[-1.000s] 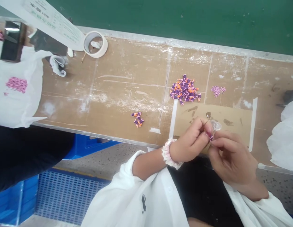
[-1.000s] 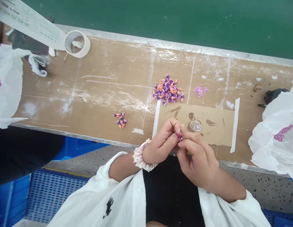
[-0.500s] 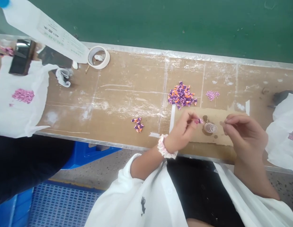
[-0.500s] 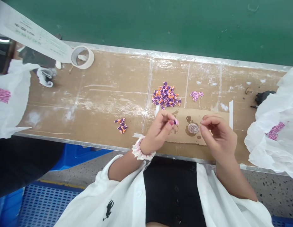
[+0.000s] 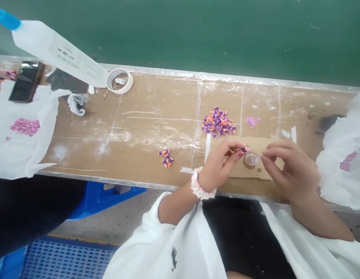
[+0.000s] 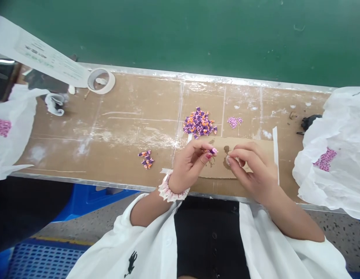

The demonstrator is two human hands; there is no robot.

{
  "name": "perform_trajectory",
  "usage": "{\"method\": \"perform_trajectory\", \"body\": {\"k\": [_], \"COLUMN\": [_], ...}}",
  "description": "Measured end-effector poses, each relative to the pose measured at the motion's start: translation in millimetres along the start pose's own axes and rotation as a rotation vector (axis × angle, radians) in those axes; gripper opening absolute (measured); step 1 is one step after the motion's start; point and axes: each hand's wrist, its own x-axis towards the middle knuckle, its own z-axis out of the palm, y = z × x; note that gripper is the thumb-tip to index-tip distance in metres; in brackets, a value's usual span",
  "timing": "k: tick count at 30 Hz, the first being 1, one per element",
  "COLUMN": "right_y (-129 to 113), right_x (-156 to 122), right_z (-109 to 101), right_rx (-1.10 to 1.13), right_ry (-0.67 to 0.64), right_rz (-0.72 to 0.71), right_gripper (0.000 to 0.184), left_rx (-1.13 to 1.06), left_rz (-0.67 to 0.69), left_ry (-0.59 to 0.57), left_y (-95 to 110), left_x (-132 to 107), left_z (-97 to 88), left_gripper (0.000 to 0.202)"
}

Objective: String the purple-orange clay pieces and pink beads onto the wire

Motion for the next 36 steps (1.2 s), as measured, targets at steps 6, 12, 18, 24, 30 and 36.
{"method": "perform_trajectory", "body": {"k": [6, 12, 18, 24, 30, 36], "right_y": [-6.8, -10.9, -14.7, -15.8, -20.2, -19.0], "right_x": [2.0, 3.2, 5.4, 4.4, 4.0, 3.8], "right_z": [0.7, 1.7, 1.1, -5.0, -8.9, -8.8], "right_rx": [-0.063, -0.083, -0.109, -0.107, -0.083, -0.083], "right_ry": [-0.026, -0.036, -0.021, -0.075, -0.097, -0.097], "right_rz": [-0.135, -0.155, -0.173, -0.22, -0.223, -0.284], "right_gripper": [0.034, 0.032, 0.029, 0.024, 0.028, 0.03], "left_rx": [0.002, 0.046, 0.189, 0.247, 0.166, 0.155], "left_rz": [0.04, 0.153, 0.339, 0.386, 0.337, 0.295], "left_ry": [-0.055, -0.075, -0.105, -0.2, -0.273, -0.309], "left_y": [7.7, 6.9, 7.4, 13.9, 18.1, 19.8], "left_x": [-3.0, -4.8, -2.2, 1.2, 3.8, 3.1], "left_z": [2.2, 3.0, -0.3, -6.7, -8.7, -9.5], "left_gripper": [0.013, 0.01, 0.014, 0.013, 0.012, 0.01]}}
